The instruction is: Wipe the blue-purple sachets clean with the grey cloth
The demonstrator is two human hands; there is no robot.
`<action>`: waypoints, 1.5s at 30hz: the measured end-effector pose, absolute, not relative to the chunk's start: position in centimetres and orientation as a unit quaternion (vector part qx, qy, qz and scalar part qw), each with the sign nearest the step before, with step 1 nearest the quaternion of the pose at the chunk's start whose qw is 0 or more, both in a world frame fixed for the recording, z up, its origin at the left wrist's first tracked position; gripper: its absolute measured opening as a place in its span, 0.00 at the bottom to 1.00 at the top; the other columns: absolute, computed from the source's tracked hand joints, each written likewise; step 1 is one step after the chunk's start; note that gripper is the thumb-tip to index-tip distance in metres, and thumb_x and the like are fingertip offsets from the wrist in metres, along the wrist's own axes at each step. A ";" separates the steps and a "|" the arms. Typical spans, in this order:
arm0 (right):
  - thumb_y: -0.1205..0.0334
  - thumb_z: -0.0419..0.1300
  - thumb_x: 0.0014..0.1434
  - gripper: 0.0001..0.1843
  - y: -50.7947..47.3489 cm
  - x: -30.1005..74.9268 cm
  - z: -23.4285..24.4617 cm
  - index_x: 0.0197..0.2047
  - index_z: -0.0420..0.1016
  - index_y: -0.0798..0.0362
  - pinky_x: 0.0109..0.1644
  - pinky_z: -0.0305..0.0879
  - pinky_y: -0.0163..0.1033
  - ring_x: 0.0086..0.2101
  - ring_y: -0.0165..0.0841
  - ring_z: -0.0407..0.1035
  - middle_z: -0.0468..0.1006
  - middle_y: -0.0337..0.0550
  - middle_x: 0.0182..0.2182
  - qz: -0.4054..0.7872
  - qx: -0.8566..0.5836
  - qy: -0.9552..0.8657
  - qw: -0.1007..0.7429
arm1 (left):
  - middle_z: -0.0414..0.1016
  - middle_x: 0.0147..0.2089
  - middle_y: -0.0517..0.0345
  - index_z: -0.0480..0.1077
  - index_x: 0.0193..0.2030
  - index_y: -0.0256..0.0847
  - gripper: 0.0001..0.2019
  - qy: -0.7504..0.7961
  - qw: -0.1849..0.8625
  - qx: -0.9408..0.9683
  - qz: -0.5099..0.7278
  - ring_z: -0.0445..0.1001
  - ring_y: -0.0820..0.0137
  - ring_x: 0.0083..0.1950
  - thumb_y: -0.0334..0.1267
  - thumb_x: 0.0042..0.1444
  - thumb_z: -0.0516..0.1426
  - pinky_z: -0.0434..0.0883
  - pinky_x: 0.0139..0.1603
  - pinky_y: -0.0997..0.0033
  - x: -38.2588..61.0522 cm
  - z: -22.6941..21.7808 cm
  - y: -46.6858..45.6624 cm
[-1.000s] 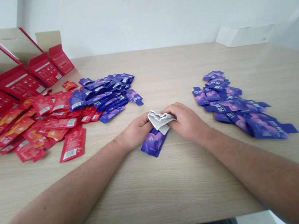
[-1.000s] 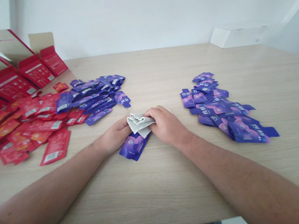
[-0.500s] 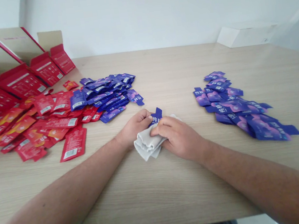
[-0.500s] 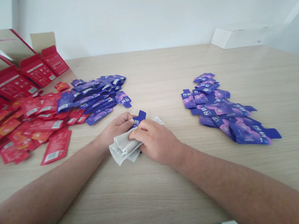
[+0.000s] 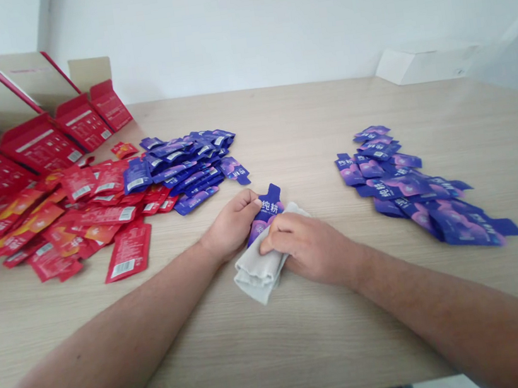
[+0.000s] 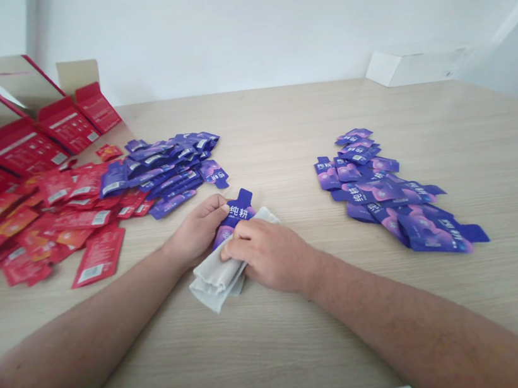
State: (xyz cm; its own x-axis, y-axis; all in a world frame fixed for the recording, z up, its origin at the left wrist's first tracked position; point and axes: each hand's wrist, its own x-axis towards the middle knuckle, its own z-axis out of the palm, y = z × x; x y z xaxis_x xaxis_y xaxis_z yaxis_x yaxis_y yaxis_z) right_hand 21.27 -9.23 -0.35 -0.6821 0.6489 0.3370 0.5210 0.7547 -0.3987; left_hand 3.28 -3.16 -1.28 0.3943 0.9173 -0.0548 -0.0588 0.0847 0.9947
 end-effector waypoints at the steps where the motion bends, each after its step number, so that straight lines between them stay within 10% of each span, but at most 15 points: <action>1: 0.72 0.58 0.58 0.15 -9.0 21.5 -0.4 0.48 0.73 0.50 0.48 0.64 0.41 0.43 0.36 0.67 0.72 0.44 0.41 0.134 -0.342 -0.896 0.249 | 0.62 0.24 0.67 0.62 0.31 0.40 0.08 0.386 0.637 0.541 0.389 0.58 0.79 0.23 0.39 0.57 0.57 0.56 0.24 0.77 3.3 -1.3 -3.2; 32: 0.76 0.57 0.55 0.16 -7.7 22.4 -0.9 0.45 0.71 0.49 0.50 0.65 0.44 0.44 0.37 0.67 0.72 0.44 0.43 0.156 -0.390 -0.850 0.318 | 0.66 0.27 0.64 0.65 0.34 0.40 0.12 0.351 0.658 0.567 0.350 0.61 0.77 0.24 0.46 0.57 0.58 0.58 0.25 0.77 3.2 -2.0 -3.1; 45: 0.77 0.58 0.53 0.16 -5.2 24.6 -1.3 0.43 0.72 0.51 0.50 0.64 0.41 0.43 0.35 0.67 0.74 0.42 0.39 0.136 -0.461 -0.785 0.391 | 0.71 0.35 0.60 0.68 0.36 0.40 0.08 0.313 0.507 0.751 0.283 0.68 0.69 0.40 0.41 0.62 0.53 0.65 0.43 0.71 3.4 -0.5 -3.4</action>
